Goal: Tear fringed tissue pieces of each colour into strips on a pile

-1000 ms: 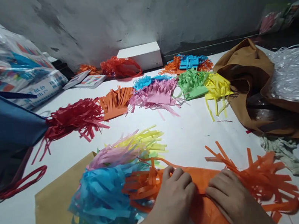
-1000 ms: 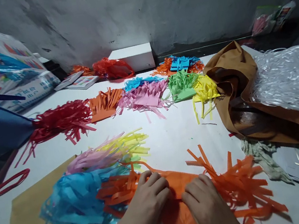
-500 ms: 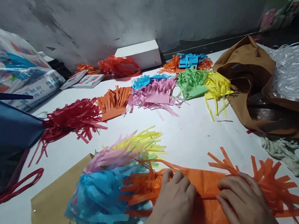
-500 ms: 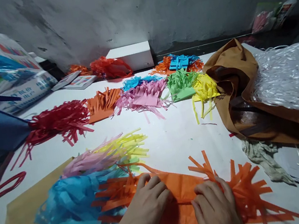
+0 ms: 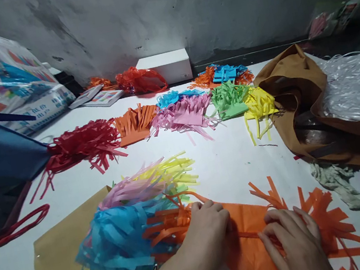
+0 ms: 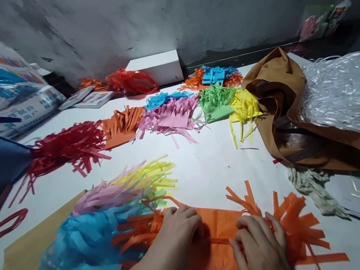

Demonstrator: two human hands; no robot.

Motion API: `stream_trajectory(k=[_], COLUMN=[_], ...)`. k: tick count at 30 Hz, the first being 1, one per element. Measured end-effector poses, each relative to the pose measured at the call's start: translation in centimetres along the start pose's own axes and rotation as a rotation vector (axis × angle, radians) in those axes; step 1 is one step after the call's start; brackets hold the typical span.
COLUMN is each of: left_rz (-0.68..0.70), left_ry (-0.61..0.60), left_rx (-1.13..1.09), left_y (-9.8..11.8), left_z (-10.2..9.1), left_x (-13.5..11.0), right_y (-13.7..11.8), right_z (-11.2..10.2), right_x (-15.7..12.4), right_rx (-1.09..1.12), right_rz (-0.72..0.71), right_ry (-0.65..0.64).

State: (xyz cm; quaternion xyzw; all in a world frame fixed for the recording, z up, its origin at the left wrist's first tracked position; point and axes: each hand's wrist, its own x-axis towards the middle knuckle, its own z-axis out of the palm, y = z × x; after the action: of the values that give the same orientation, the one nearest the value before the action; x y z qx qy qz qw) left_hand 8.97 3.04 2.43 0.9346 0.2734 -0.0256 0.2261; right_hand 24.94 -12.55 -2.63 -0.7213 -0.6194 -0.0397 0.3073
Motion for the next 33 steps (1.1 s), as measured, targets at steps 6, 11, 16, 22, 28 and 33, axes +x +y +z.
stream_trajectory(k=[6,11,16,22,28,33], left_rz=[0.271,0.432,0.547,0.583,0.656,0.582], left_ry=[0.059,0.133,0.133,0.198,0.162,0.378], left_rx=[0.258,0.421,0.496,0.486,0.373,0.198], left_y=[0.1,0.7,0.8,0.2,0.6,0.3], left_z=[0.6,1.5,1.6,0.1,-0.6,1.0], left_x=[-0.2,-0.3,1.3,1.0,-2.3,-3.0], right_y=[-0.7,-1.3,-1.9,-2.2,-1.0,1.0], right_z=[0.2,0.3,0.6,1.3,0.0,-3.0], right_x=[0.2,0.2,0.5,2.0,3.0,2.7], right_rx=[0.041,0.036,-0.006,-0.068,0.167,-0.057], right_rz=[-0.041,-0.052,-0.107,-0.216,-0.105,-0.137], right_ry=[-0.011,-0.003,0.059,0.027,0.058,0.237])
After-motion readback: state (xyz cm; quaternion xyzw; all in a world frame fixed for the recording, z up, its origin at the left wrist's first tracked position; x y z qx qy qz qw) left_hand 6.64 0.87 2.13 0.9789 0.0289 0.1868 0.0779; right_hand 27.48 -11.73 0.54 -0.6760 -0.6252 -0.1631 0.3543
